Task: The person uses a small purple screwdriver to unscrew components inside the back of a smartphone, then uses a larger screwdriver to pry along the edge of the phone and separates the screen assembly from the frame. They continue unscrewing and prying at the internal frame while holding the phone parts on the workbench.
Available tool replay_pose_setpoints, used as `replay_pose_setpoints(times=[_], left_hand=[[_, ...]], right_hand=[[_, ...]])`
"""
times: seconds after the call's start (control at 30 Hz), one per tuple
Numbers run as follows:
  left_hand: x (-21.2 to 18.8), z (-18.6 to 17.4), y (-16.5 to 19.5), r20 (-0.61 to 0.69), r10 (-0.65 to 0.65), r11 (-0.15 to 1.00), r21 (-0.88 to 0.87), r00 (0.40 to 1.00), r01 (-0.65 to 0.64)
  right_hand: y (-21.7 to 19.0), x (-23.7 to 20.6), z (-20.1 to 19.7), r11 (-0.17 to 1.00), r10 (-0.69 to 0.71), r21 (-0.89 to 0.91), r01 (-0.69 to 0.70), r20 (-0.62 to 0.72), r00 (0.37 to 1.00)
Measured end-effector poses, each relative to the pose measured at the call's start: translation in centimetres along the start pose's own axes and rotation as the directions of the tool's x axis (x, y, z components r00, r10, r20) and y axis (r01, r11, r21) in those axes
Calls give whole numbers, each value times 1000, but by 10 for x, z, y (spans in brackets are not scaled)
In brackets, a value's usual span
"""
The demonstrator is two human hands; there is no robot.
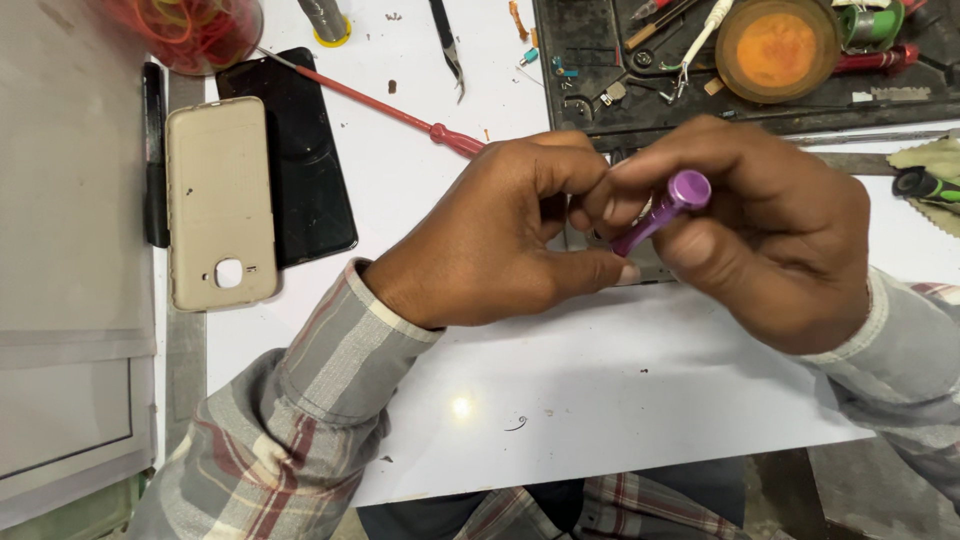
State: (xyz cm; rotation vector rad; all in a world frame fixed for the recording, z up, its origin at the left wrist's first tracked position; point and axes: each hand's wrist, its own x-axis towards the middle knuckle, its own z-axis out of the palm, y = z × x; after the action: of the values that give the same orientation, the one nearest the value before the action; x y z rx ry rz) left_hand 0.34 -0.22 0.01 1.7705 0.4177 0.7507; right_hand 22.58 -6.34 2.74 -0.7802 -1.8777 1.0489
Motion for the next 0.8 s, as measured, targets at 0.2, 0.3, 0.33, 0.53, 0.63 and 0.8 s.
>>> replay_pose_setpoints(times=[0.2, 0.3, 0.33, 0.53, 0.63, 0.8], left_hand=[[1, -1, -2, -17, 0, 985, 174, 1000, 3], [-2, -3, -1, -2, -68, 990, 124, 998, 67], [-1, -3, -1, -2, -62, 989, 132, 998, 61], [3, 1, -2, -22, -12, 988, 154, 1000, 15], [3, 2, -2, -18, -18, 990, 141, 1000, 20], [-2, -2, -1, 18, -34, 987, 158, 999, 31]], right_hand=[[6, 0, 1, 998, 9, -64, -11, -32, 999], [5, -4, -4, 968, 241, -57, -243, -43, 970], [4, -4, -5, 969, 239, -51, -241, -51, 970], [6, 1, 2, 1000, 11, -3, -11, -73, 997], [5, 2, 2, 997, 30, -65, -34, -69, 997], [0, 0, -2, 982, 174, -60, -177, -50, 983]])
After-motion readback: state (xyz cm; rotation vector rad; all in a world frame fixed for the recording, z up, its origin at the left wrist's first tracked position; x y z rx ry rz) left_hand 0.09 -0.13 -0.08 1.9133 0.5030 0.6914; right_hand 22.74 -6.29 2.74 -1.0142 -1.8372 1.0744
